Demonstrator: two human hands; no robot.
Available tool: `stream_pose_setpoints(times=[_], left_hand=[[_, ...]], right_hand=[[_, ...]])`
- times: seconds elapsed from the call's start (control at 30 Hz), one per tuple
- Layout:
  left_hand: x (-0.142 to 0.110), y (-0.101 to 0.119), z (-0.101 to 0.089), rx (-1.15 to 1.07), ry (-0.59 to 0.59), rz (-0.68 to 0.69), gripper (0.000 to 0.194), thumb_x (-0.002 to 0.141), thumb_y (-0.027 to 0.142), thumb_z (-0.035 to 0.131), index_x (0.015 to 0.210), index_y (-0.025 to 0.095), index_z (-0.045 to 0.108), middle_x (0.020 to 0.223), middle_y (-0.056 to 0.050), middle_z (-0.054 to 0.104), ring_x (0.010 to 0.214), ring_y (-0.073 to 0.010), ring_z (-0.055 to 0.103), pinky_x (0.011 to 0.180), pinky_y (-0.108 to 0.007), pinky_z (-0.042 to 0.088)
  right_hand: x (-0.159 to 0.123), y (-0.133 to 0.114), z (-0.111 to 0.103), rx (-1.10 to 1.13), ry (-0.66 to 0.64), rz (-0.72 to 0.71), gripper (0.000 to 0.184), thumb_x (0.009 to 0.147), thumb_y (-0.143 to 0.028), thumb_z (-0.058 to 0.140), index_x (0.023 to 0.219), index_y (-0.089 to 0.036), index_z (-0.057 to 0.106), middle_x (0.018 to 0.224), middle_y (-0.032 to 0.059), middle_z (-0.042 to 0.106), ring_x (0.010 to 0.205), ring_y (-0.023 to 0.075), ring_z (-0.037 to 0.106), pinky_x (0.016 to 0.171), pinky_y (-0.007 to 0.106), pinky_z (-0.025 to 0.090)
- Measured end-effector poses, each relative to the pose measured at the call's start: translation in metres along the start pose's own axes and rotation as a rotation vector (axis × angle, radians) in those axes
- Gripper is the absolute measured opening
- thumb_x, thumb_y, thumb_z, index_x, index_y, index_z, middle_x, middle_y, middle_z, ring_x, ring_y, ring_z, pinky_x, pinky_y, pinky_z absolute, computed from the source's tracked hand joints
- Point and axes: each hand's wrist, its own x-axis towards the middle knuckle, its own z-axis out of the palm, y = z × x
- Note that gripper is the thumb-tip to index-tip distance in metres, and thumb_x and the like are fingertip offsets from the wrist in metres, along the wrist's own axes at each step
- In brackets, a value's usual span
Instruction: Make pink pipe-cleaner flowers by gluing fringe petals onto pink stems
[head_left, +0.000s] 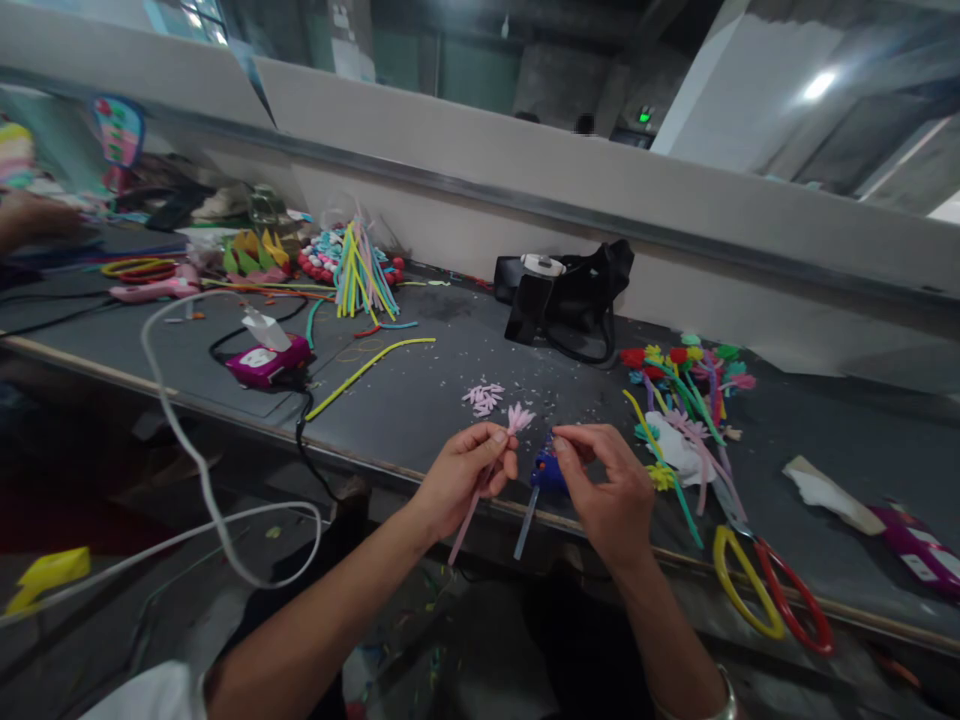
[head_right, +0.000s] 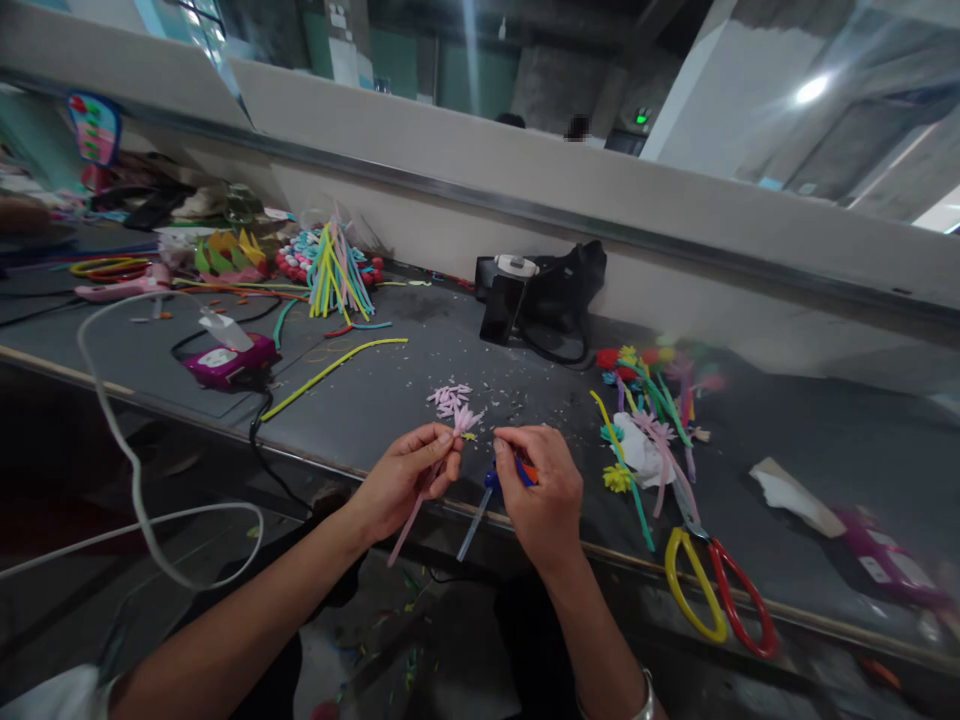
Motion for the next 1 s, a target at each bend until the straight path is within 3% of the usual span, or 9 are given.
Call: stream_pose_setpoints(times=[0.33, 0.6, 0.8, 1.0], left_hand=[[0.001, 0.001, -0.005, 0.045, 0.040, 0.050, 0.024, 0.086, 0.038, 0.062, 0.086, 0.015, 0.057, 0.066, 0.000, 0.062, 0.042, -0.0042, 0.042, 0.040, -0.019, 0.020], [0.001, 0.005, -0.007, 0.064, 0.118, 0.096, 0.020, 0.083, 0.034, 0.064, 0.084, 0.015, 0.056, 0.065, 0.000, 0.063, 0.041, -0.0041, 0.042, 0.040, -0.018, 0.024], [0.000, 0.007, -0.006, 0.046, 0.135, 0.076, 0.019, 0.082, 0.033, 0.065, 0.083, 0.015, 0.057, 0.066, -0.001, 0.063, 0.042, -0.0047, 0.043, 0.041, -0.018, 0.026], [0.002, 0.005, -0.008, 0.019, 0.091, 0.082, 0.021, 0.082, 0.034, 0.067, 0.083, 0.015, 0.058, 0.069, 0.000, 0.060, 0.045, -0.0039, 0.039, 0.040, -0.018, 0.021]], right_hand=[[-0.004, 0.021, 0.007, -0.106, -0.196, 0.071, 0.015, 0.091, -0.027, 0.052, 0.094, -0.021, 0.066, 0.084, 0.0035, 0.066, 0.082, 0.0188, 0.061, 0.078, 0.032, 0.048], [-0.019, 0.057, -0.005, -0.282, -0.504, 0.310, 0.030, 0.083, -0.027, 0.056, 0.111, -0.017, 0.061, 0.098, 0.0084, 0.066, 0.090, 0.0236, 0.062, 0.085, 0.040, 0.049], [-0.033, 0.056, -0.013, -0.342, -0.561, 0.282, 0.051, 0.079, -0.043, 0.064, 0.122, -0.016, 0.056, 0.114, 0.0121, 0.061, 0.105, 0.0280, 0.059, 0.093, 0.043, 0.047], [-0.039, 0.060, -0.008, -0.440, -0.557, 0.261, 0.044, 0.082, -0.033, 0.059, 0.120, -0.012, 0.058, 0.107, 0.0150, 0.060, 0.103, 0.0290, 0.058, 0.091, 0.043, 0.047]])
